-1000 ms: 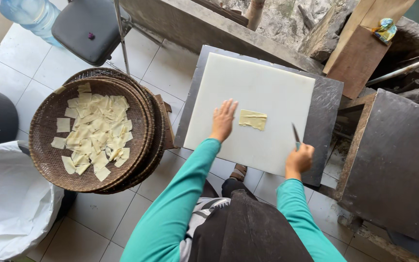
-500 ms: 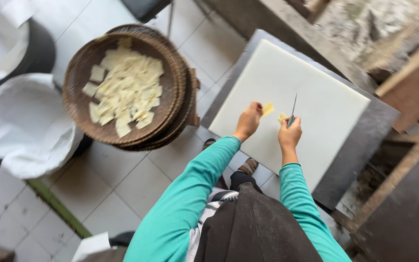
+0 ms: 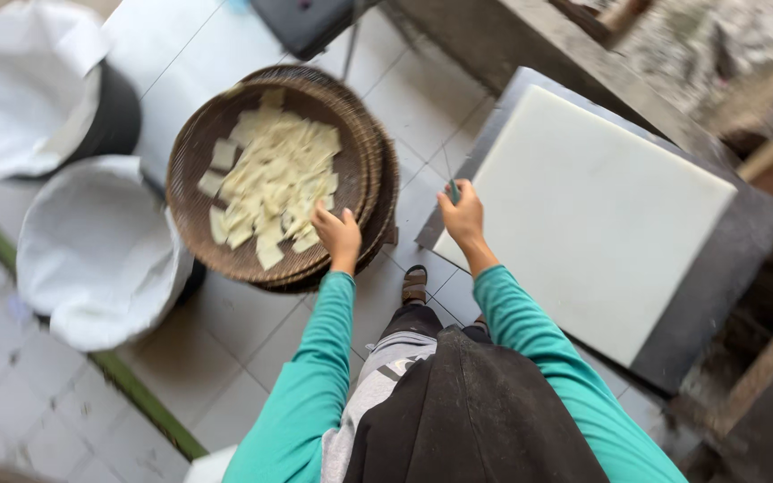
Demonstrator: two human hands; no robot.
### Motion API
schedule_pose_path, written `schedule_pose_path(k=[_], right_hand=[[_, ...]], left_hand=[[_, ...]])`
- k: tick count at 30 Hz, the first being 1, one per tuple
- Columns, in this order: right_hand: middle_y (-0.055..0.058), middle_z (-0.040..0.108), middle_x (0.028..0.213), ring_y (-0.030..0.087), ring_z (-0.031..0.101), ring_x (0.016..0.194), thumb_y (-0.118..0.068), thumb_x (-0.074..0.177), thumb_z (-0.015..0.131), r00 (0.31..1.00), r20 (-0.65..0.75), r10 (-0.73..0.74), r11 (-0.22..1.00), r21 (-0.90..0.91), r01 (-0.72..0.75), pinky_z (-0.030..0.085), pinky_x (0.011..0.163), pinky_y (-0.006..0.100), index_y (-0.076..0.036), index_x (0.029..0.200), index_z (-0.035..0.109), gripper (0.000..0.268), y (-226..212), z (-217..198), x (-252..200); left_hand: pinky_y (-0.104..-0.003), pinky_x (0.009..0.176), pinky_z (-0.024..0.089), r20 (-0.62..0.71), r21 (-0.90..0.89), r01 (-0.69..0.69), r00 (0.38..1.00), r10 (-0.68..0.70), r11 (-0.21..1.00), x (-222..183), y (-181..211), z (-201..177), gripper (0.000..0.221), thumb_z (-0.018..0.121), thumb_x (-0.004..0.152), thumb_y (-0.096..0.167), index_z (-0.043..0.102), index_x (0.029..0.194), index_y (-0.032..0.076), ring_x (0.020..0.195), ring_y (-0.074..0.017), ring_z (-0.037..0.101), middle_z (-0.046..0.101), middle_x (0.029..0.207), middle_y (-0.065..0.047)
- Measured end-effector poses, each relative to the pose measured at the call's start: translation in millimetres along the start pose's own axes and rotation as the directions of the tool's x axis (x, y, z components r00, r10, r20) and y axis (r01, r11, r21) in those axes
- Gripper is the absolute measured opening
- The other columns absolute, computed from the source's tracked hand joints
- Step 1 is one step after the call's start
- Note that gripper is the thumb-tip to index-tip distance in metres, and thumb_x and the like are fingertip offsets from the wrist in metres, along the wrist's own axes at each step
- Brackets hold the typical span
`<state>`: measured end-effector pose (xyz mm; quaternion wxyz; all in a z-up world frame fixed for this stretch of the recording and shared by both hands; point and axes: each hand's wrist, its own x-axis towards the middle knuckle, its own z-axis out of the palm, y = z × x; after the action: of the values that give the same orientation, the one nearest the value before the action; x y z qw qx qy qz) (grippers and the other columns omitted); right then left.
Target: The person cuts thin sheets of dough into strips on a white cutting board using a knife, then transfers the cut pieces into a woven basket. The process repeats with multiple sheets of dough.
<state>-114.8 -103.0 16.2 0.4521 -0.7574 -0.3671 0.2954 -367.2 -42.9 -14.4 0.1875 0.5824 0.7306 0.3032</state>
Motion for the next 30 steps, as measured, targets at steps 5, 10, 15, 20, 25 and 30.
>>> schedule_pose_path(k=[5, 10, 15, 20, 25, 30], right_hand=[[0.013, 0.076, 0.107, 0.03, 0.074, 0.096, -0.022, 0.089, 0.075, 0.875, -0.459, 0.156, 0.963, -0.126, -0.238, 0.057, 0.084, 0.04, -0.003, 0.113, 0.065, 0.032, 122.1, -161.4, -85.3], [0.02, 0.07, 0.118, 0.037, 0.067, 0.108, -0.02, 0.093, 0.073, 0.656, -0.738, 0.156, 0.91, -0.152, -0.387, 0.053, 0.092, 0.045, 0.0, 0.125, 0.065, 0.038, 189.0, -298.4, -255.6], [0.017, 0.066, 0.108, 0.03, 0.065, 0.1, -0.011, 0.092, 0.068, 0.592, -0.8, 0.095, 0.952, -0.1, -0.288, 0.051, 0.087, 0.043, 0.0, 0.125, 0.066, 0.035, 216.7, -352.2, -396.9], [0.007, 0.056, 0.073, 0.015, 0.052, 0.059, -0.012, 0.094, 0.063, 0.314, -0.71, 0.63, 0.776, 0.567, -0.275, 0.043, 0.056, 0.033, -0.006, 0.119, 0.061, 0.026, 234.0, -412.5, -470.1], [-0.001, 0.06, 0.079, 0.009, 0.052, 0.067, -0.016, 0.092, 0.074, 0.148, -0.877, 0.457, 0.863, 0.396, -0.313, 0.044, 0.061, 0.029, -0.003, 0.105, 0.072, 0.018, 257.6, -530.8, -519.4], [-0.004, 0.071, 0.087, 0.005, 0.057, 0.067, -0.023, 0.095, 0.074, 0.034, -0.893, 0.45, 0.886, 0.441, -0.142, 0.045, 0.059, 0.025, -0.003, 0.102, 0.075, 0.021, 296.9, -661.7, -533.9]], left_hand=[[-0.05, 0.111, 0.038, 0.347, -0.293, -0.403, 0.8, 0.489, 0.867, -105.9, 89.4, 47.6, 0.053, 0.066, 0.093, 0.012, 0.047, 0.141, 0.0, 0.132, -0.0397, 0.05, 0.051, 0.141, -0.021], [-0.042, 0.096, 0.052, 0.51, -0.674, -0.422, 0.326, 0.796, 0.606, -240.8, 185.5, 55.0, 0.043, 0.068, 0.094, 0.009, 0.055, 0.134, 0.003, 0.112, -0.0344, 0.064, 0.065, 0.122, -0.018], [-0.037, 0.08, 0.054, 0.728, -0.684, -0.134, -0.075, 0.681, 0.717, -421.6, 242.5, 60.9, 0.041, 0.067, 0.094, 0.017, 0.055, 0.132, 0.006, 0.106, -0.0226, 0.07, 0.068, 0.121, -0.01], [-0.035, 0.086, 0.054, 0.649, -0.75, -0.125, -0.33, 0.686, 0.649, -571.3, 276.9, 66.0, 0.032, 0.067, 0.097, 0.016, 0.061, 0.126, 0.005, 0.106, -0.0219, 0.07, 0.071, 0.12, -0.01], [-0.035, 0.079, 0.057, 0.625, -0.777, -0.177, -0.331, 0.707, 0.605, -638.4, 322.0, 86.3, 0.026, 0.066, 0.096, 0.016, 0.066, 0.12, 0.006, 0.102, -0.0216, 0.072, 0.074, 0.113, -0.01], [-0.035, 0.088, 0.058, 0.583, -0.806, -0.231, -0.152, 0.798, 0.545, -680.5, 391.5, 125.9, 0.021, 0.066, 0.097, 0.013, 0.069, 0.117, 0.006, 0.101, -0.0223, 0.074, 0.076, 0.11, -0.011]])
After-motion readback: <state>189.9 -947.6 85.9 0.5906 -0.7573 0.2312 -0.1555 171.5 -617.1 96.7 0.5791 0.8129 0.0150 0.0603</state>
